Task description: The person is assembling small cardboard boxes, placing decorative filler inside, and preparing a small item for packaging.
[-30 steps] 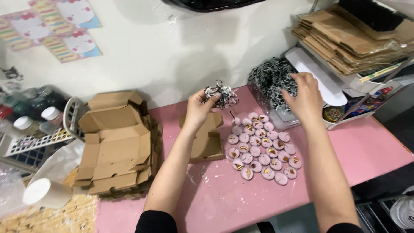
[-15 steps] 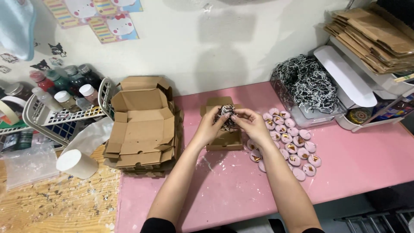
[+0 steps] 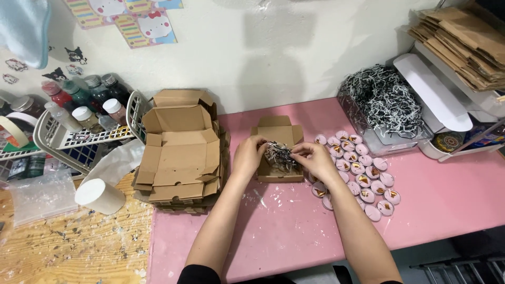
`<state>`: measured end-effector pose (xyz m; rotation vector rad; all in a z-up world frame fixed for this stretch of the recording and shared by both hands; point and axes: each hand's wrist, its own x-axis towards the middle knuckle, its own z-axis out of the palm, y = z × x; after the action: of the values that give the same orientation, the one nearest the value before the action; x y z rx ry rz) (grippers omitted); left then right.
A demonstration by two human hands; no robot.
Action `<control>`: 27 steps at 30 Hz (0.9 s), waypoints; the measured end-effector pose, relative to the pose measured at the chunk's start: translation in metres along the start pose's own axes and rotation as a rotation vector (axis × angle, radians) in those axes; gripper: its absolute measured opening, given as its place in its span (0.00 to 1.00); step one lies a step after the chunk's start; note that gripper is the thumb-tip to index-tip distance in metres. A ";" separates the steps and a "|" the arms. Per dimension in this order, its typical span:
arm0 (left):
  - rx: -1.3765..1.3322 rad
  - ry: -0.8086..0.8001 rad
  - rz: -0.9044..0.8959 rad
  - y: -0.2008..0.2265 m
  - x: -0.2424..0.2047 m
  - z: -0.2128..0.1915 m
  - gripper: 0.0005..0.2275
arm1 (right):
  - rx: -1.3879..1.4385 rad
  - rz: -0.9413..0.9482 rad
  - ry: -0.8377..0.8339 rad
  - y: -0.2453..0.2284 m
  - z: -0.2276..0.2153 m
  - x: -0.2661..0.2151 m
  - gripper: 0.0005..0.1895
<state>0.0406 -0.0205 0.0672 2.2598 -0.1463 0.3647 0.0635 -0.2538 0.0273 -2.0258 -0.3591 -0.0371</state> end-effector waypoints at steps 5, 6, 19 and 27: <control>0.143 -0.078 -0.017 -0.008 -0.002 0.003 0.08 | -0.065 0.212 -0.039 -0.061 -0.009 -0.014 0.11; 0.220 -0.135 -0.033 -0.006 -0.004 0.002 0.09 | 0.014 0.336 -0.075 -0.075 -0.011 -0.017 0.14; 0.628 -0.119 0.280 -0.020 -0.010 0.059 0.21 | -0.666 -0.433 -0.083 -0.028 0.004 -0.011 0.18; 0.720 -0.170 0.204 -0.054 0.001 0.060 0.05 | -0.494 -0.141 0.037 -0.026 -0.009 -0.010 0.10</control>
<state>0.0665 -0.0304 -0.0084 3.0004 -0.3865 0.3700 0.0480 -0.2529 0.0522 -2.4778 -0.5066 -0.2744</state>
